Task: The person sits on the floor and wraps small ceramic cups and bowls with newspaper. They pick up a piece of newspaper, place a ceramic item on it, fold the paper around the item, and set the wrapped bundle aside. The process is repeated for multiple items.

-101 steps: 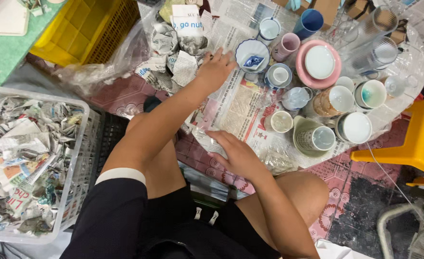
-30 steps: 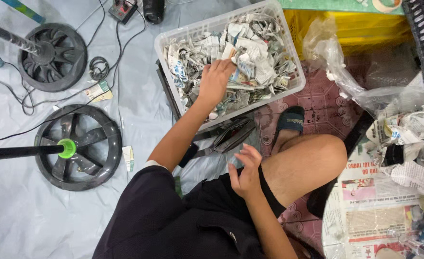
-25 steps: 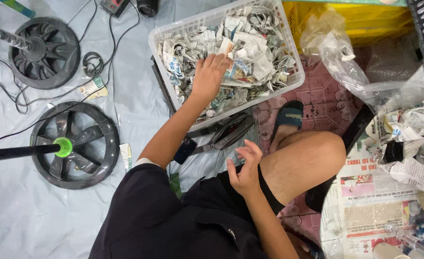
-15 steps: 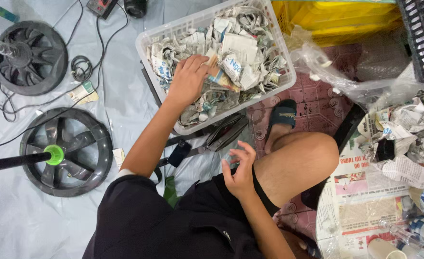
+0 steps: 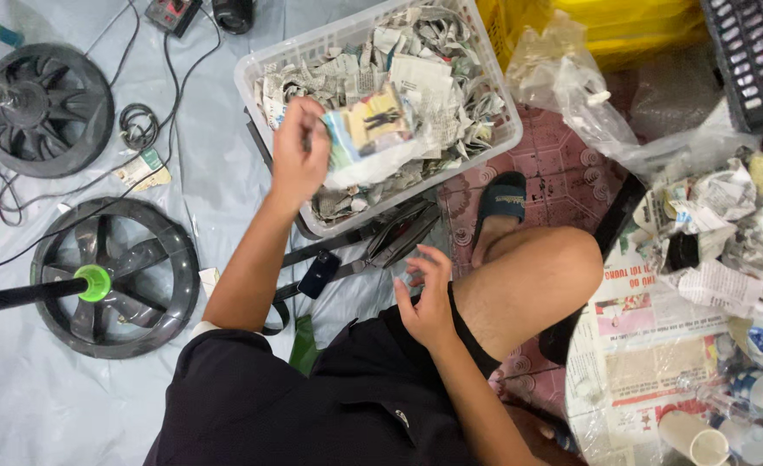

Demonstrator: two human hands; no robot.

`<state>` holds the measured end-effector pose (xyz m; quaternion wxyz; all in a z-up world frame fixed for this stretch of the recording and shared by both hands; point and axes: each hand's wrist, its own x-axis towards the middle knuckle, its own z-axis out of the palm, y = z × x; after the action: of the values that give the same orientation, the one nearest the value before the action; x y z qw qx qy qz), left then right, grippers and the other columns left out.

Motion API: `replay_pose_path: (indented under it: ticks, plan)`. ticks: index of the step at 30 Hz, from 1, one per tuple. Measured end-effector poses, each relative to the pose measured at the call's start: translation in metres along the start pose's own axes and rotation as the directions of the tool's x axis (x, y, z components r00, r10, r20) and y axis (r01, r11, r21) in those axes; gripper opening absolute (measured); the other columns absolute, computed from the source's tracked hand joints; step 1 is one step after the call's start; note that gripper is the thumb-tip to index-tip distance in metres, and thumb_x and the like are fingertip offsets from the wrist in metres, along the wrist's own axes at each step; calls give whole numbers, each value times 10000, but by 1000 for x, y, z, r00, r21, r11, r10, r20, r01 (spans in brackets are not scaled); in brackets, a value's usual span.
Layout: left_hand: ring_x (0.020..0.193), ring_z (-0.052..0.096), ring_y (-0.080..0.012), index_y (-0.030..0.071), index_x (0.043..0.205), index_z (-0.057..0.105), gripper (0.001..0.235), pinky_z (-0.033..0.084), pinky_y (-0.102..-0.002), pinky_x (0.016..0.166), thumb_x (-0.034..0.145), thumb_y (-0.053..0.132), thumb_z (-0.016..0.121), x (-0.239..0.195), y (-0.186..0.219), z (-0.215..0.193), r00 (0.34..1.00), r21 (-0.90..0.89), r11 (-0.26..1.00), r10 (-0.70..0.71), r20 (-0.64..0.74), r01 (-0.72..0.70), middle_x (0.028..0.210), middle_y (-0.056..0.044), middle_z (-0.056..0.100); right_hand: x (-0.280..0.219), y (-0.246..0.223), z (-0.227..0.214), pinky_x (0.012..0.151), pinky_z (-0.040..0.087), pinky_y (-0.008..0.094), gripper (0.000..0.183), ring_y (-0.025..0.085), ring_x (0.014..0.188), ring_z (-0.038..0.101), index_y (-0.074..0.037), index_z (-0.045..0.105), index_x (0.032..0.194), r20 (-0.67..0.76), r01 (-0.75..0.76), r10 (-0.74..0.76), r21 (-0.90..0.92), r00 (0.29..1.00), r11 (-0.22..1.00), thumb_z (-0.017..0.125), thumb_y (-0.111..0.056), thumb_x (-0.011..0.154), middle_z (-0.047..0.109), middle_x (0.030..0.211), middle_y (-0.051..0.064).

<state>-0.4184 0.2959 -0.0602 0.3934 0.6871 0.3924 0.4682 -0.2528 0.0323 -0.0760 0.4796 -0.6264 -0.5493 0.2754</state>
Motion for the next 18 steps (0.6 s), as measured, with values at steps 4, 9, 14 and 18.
replay_pose_path:
  ticks: [4, 9, 14, 18]
  plan:
    - [781, 455, -72, 64, 1071, 542, 181, 397, -244, 674, 918, -9, 480, -32, 6, 43, 977, -245, 969, 60, 203, -9, 896, 34, 489, -14, 26, 1, 854, 538, 338, 520, 236, 1071, 602, -36, 415, 1354, -28, -43, 49, 195, 998, 980, 704, -39, 921, 451, 1384, 175]
    - [807, 501, -50, 70, 1104, 575, 150, 450, -236, 700, 965, 67, 519, -82, 62, 111, 852, -360, 914, 33, 522, 185, 887, 31, 539, -72, 103, -22, 910, 496, 404, 473, 283, 1133, 569, -54, 438, 1349, -165, 34, -93, -331, 982, 943, 664, -136, 941, 533, 1264, 142]
    - [799, 686, -88, 73, 1143, 591, 192, 538, -267, 720, 960, 133, 593, -99, 138, 158, 616, -279, 950, 136, 776, 141, 901, -47, 697, -131, 126, -106, 793, 481, 345, 329, 197, 963, 567, -34, 538, 1196, -457, -294, 280, 40, 844, 955, 689, -193, 951, 587, 1078, 79]
    - [922, 712, -238, 84, 1218, 633, 352, 571, -349, 776, 898, 203, 719, -122, 196, 188, 576, -279, 944, 328, 749, -174, 1010, -97, 693, -184, 73, -169, 700, 469, 298, 266, 129, 827, 565, -17, 618, 1074, -553, -329, 357, 152, 753, 932, 709, -239, 958, 630, 930, 28]
